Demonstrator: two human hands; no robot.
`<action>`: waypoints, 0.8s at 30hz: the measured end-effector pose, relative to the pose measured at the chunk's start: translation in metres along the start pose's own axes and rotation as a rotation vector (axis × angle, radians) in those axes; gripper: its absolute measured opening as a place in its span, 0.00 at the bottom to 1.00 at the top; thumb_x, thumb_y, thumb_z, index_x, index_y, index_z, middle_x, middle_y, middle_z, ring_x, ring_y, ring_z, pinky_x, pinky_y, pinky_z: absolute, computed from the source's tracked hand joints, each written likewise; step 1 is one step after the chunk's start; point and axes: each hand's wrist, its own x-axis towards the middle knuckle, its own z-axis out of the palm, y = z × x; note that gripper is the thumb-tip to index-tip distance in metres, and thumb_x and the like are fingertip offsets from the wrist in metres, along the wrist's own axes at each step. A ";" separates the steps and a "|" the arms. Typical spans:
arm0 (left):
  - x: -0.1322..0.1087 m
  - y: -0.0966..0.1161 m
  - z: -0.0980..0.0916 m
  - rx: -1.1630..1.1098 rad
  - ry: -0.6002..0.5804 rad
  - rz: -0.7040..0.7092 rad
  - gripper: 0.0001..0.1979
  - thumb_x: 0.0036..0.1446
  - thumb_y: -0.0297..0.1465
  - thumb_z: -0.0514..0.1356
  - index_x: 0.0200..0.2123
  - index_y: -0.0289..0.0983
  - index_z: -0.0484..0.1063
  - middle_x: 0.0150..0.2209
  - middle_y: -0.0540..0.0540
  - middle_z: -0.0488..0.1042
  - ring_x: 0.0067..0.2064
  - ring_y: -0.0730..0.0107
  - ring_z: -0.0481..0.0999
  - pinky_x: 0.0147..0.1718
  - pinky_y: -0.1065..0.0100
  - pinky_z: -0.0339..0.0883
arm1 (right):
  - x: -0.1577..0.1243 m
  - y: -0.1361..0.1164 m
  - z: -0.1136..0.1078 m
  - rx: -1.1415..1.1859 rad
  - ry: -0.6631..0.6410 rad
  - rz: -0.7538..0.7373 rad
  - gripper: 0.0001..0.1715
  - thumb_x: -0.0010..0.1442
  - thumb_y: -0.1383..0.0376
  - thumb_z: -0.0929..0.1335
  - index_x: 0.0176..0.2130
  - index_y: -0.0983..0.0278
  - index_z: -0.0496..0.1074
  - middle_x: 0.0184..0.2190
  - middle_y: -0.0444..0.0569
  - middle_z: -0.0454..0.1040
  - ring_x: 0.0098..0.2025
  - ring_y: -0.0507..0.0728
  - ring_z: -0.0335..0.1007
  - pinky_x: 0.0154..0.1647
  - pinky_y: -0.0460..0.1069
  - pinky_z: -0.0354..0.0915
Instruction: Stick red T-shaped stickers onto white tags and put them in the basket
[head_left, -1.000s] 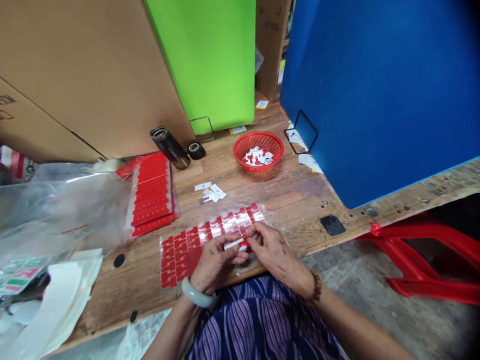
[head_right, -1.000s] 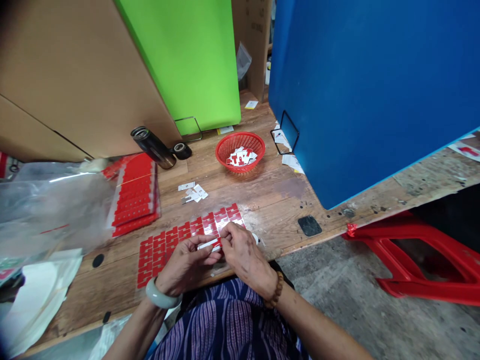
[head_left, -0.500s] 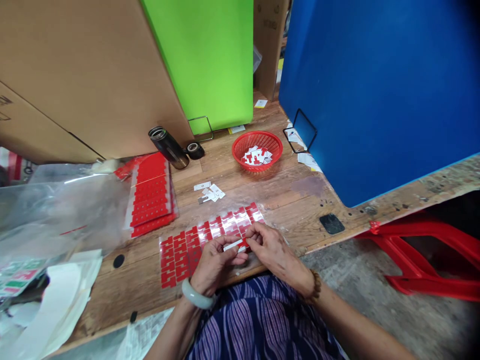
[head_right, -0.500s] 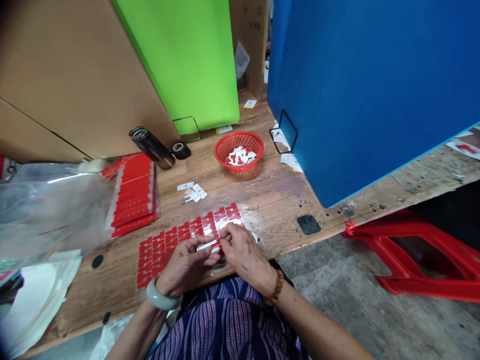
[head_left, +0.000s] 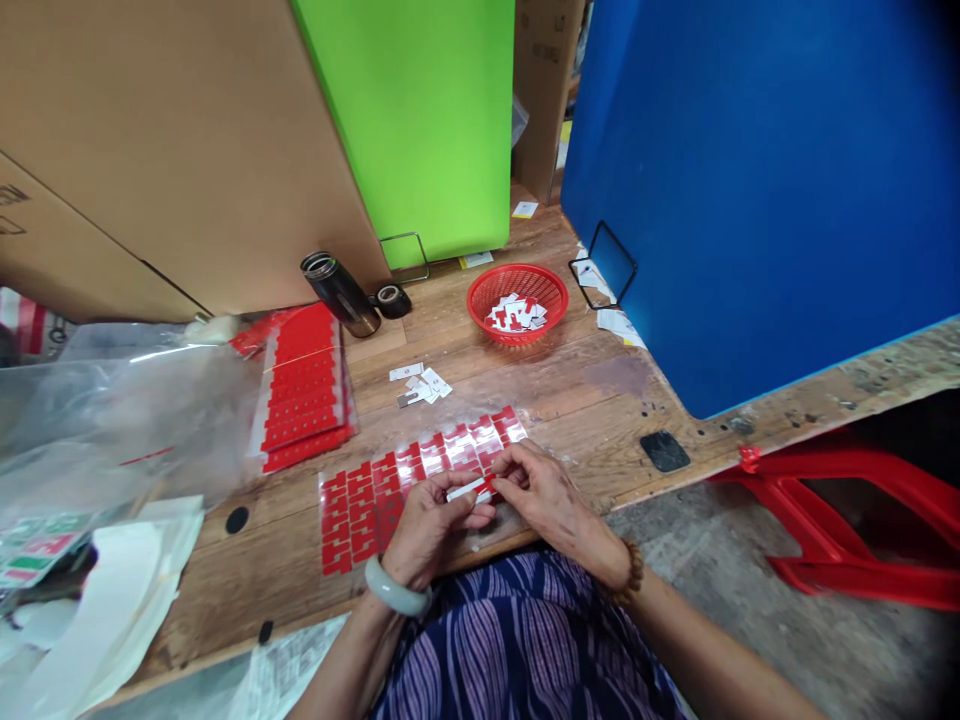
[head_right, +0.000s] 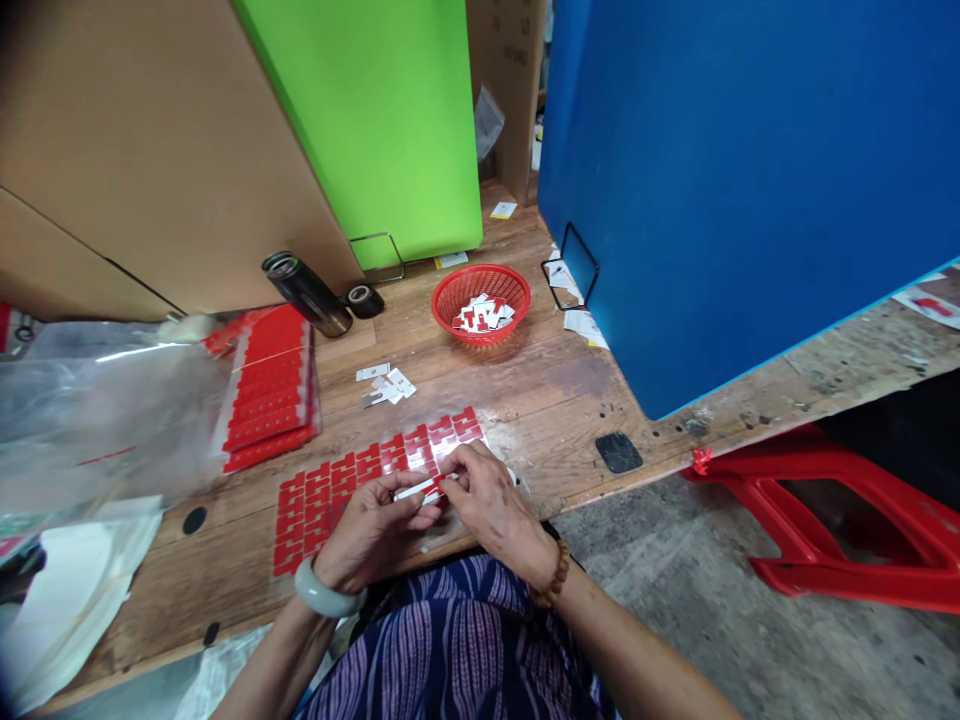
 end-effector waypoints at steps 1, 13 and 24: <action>0.000 0.000 0.000 0.002 0.004 0.001 0.14 0.47 0.23 0.64 0.39 0.29 0.68 0.25 0.39 0.79 0.27 0.69 0.79 0.30 0.74 0.72 | 0.000 -0.001 -0.001 0.012 -0.001 0.010 0.03 0.53 0.70 0.65 0.32 0.63 0.66 0.31 0.43 0.68 0.30 0.51 0.66 0.33 0.46 0.62; -0.006 0.002 -0.001 0.008 -0.004 -0.028 0.12 0.47 0.21 0.63 0.38 0.29 0.68 0.25 0.39 0.79 0.26 0.69 0.79 0.30 0.73 0.72 | 0.007 0.002 -0.010 0.114 -0.159 0.087 0.17 0.64 0.57 0.58 0.28 0.63 0.64 0.17 0.39 0.66 0.20 0.49 0.65 0.25 0.44 0.60; -0.012 0.006 -0.001 0.002 -0.065 -0.034 0.17 0.42 0.27 0.68 0.37 0.28 0.71 0.26 0.40 0.79 0.26 0.71 0.78 0.29 0.75 0.71 | 0.011 0.006 0.002 0.366 -0.316 0.185 0.14 0.55 0.56 0.67 0.28 0.64 0.65 0.14 0.36 0.64 0.15 0.47 0.60 0.19 0.41 0.54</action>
